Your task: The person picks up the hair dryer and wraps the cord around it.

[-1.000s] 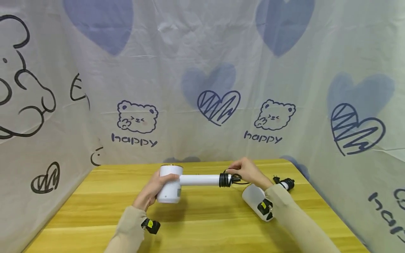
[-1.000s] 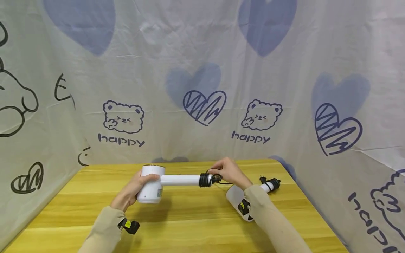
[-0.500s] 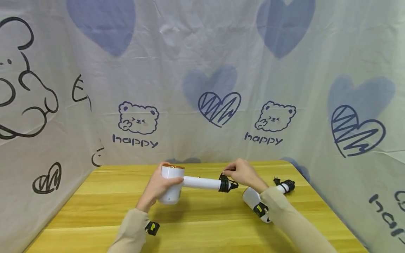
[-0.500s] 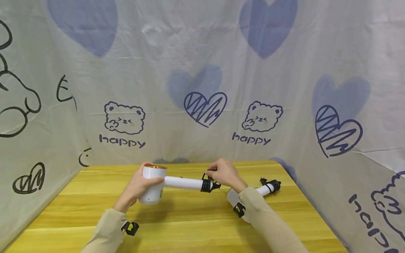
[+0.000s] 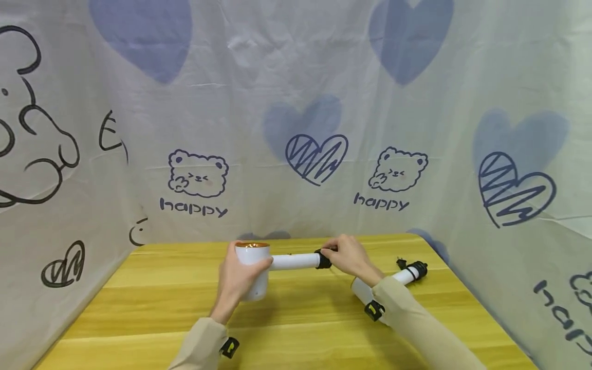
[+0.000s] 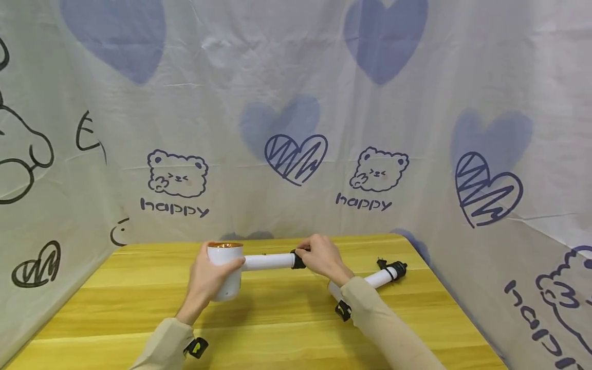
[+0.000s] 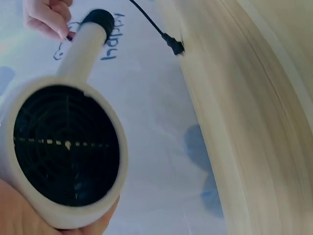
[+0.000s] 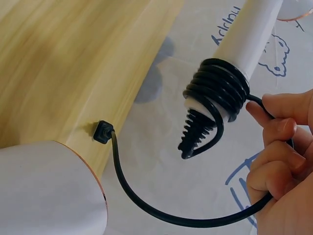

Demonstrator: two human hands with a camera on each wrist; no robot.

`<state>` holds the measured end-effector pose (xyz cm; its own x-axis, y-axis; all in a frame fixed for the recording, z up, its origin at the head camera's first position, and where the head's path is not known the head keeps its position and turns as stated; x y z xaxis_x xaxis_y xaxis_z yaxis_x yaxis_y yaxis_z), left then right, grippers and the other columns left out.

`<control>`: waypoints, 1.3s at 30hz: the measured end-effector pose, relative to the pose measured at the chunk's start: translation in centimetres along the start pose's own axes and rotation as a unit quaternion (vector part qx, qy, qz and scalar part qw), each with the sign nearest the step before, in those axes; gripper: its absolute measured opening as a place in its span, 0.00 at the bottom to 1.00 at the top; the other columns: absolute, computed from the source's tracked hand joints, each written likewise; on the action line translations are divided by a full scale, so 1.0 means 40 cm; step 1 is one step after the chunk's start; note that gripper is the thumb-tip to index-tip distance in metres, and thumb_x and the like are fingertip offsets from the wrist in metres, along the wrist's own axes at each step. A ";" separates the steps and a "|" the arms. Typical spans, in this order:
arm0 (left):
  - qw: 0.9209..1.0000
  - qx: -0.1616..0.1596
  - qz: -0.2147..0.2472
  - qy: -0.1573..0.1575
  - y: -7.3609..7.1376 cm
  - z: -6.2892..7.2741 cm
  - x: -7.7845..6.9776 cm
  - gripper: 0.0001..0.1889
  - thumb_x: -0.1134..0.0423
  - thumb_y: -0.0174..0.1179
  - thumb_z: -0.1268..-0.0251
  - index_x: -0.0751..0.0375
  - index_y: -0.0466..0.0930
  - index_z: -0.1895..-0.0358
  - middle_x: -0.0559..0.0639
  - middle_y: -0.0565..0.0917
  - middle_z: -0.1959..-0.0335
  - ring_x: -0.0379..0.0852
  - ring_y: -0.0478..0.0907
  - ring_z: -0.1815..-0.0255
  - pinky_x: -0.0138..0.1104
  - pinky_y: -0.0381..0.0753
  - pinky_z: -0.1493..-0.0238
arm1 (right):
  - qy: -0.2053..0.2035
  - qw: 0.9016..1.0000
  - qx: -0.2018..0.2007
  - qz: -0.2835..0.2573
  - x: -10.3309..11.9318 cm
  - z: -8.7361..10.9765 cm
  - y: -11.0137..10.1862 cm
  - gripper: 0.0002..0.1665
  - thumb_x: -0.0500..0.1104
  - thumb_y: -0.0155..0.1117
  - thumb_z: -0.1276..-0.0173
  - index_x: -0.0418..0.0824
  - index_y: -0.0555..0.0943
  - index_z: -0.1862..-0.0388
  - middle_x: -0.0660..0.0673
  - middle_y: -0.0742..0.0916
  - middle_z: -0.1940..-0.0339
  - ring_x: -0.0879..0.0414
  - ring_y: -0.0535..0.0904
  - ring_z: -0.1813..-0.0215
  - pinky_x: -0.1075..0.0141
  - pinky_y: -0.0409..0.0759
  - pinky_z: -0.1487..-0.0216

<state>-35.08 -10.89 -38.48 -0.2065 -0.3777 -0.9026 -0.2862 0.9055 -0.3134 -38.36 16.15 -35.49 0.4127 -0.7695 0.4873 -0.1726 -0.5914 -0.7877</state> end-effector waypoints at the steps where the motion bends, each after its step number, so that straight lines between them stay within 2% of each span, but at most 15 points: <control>1: 1.000 -0.006 0.004 -0.001 0.001 0.002 -0.002 0.44 0.49 0.77 0.58 0.55 0.65 0.35 0.58 0.82 0.58 0.52 0.81 0.65 0.37 0.85 0.71 | 0.002 1.000 -0.001 -0.002 0.000 -0.001 0.001 0.09 0.44 0.65 0.33 0.44 0.90 0.61 0.49 0.90 0.67 0.60 0.75 0.75 0.67 0.73 0.73; 7: 0.999 -0.037 0.009 0.009 0.003 0.005 -0.014 0.44 0.48 0.76 0.57 0.54 0.64 0.35 0.58 0.82 0.57 0.52 0.81 0.64 0.36 0.83 0.70 | 0.012 0.999 -0.010 -0.030 0.007 -0.004 -0.002 0.12 0.43 0.60 0.30 0.43 0.89 0.56 0.48 0.89 0.71 0.59 0.67 0.84 0.69 0.63 0.82; 13: 0.997 -0.069 0.030 0.009 0.009 0.010 -0.019 0.43 0.48 0.77 0.56 0.54 0.65 0.36 0.58 0.82 0.57 0.52 0.81 0.64 0.35 0.81 0.70 | -0.001 0.998 -0.023 -0.057 0.009 -0.003 -0.001 0.15 0.42 0.55 0.26 0.43 0.86 0.47 0.47 0.85 0.75 0.60 0.64 0.86 0.69 0.63 0.84; 18: 0.993 -0.100 0.059 -0.007 0.015 0.005 -0.016 0.43 0.48 0.76 0.55 0.54 0.64 0.35 0.58 0.81 0.54 0.53 0.80 0.60 0.35 0.80 0.67 | -0.004 0.996 -0.029 -0.081 0.011 0.001 -0.003 0.19 0.43 0.50 0.23 0.43 0.80 0.39 0.47 0.75 0.84 0.59 0.59 0.88 0.70 0.59 0.86; 23: 0.986 -0.125 0.104 -0.044 0.015 -0.004 -0.005 0.45 0.46 0.76 0.55 0.55 0.63 0.34 0.58 0.78 0.51 0.54 0.77 0.56 0.35 0.79 0.63 | -0.011 0.994 -0.034 -0.102 0.010 0.004 -0.001 0.20 0.42 0.48 0.22 0.44 0.79 0.37 0.49 0.81 0.76 0.61 0.58 0.88 0.70 0.58 0.88; 26: 0.979 -0.122 0.148 -0.073 0.015 -0.010 0.003 0.44 0.47 0.75 0.53 0.56 0.62 0.34 0.58 0.76 0.50 0.53 0.77 0.55 0.36 0.81 0.63 | -0.011 0.993 -0.033 -0.115 0.005 0.003 0.002 0.20 0.42 0.49 0.22 0.44 0.79 0.37 0.47 0.85 0.70 0.62 0.58 0.88 0.70 0.60 0.88; 29: 0.968 -0.119 0.197 -0.097 0.016 -0.017 0.012 0.41 0.50 0.75 0.51 0.59 0.62 0.36 0.57 0.74 0.50 0.50 0.77 0.57 0.36 0.83 0.63 | -0.006 0.991 -0.025 -0.133 -0.002 0.001 0.006 0.19 0.41 0.49 0.22 0.43 0.79 0.38 0.47 0.85 0.68 0.61 0.59 0.88 0.70 0.60 0.87; 32: 0.953 -0.113 0.253 -0.119 0.022 -0.022 0.020 0.39 0.52 0.74 0.49 0.60 0.61 0.37 0.56 0.73 0.50 0.48 0.78 0.60 0.37 0.84 0.64 | 0.001 0.987 -0.010 -0.159 -0.009 -0.003 0.009 0.19 0.41 0.49 0.22 0.42 0.80 0.38 0.47 0.85 0.69 0.60 0.58 0.86 0.71 0.58 0.86; 35: 0.937 -0.100 0.304 -0.140 0.028 -0.024 0.027 0.39 0.52 0.72 0.46 0.60 0.60 0.36 0.56 0.73 0.49 0.45 0.80 0.63 0.38 0.85 0.64 | 0.004 0.979 0.008 -0.205 -0.022 -0.010 0.014 0.19 0.41 0.48 0.22 0.41 0.81 0.40 0.45 0.84 0.68 0.60 0.58 0.83 0.71 0.59 0.83; 39: 0.921 -0.076 0.342 -0.168 0.032 -0.022 0.032 0.39 0.51 0.69 0.43 0.58 0.59 0.33 0.54 0.74 0.49 0.43 0.80 0.62 0.37 0.85 0.61 | 0.008 0.968 0.030 -0.249 -0.045 -0.018 0.021 0.18 0.40 0.48 0.21 0.40 0.81 0.43 0.42 0.83 0.67 0.59 0.63 0.76 0.70 0.64 0.74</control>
<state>-36.56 -10.39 -39.79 -0.0941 0.3763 -0.9217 -0.3298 0.8617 0.3855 -39.89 16.88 -36.76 0.4165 -0.3962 0.8182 0.0971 -0.8755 -0.4734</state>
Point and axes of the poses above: each hand's wrist, its own z-axis away from the middle knuckle, its own y-axis out of the palm, x = y × z, the point moved 4 cm from there along -z, towards the middle knuckle
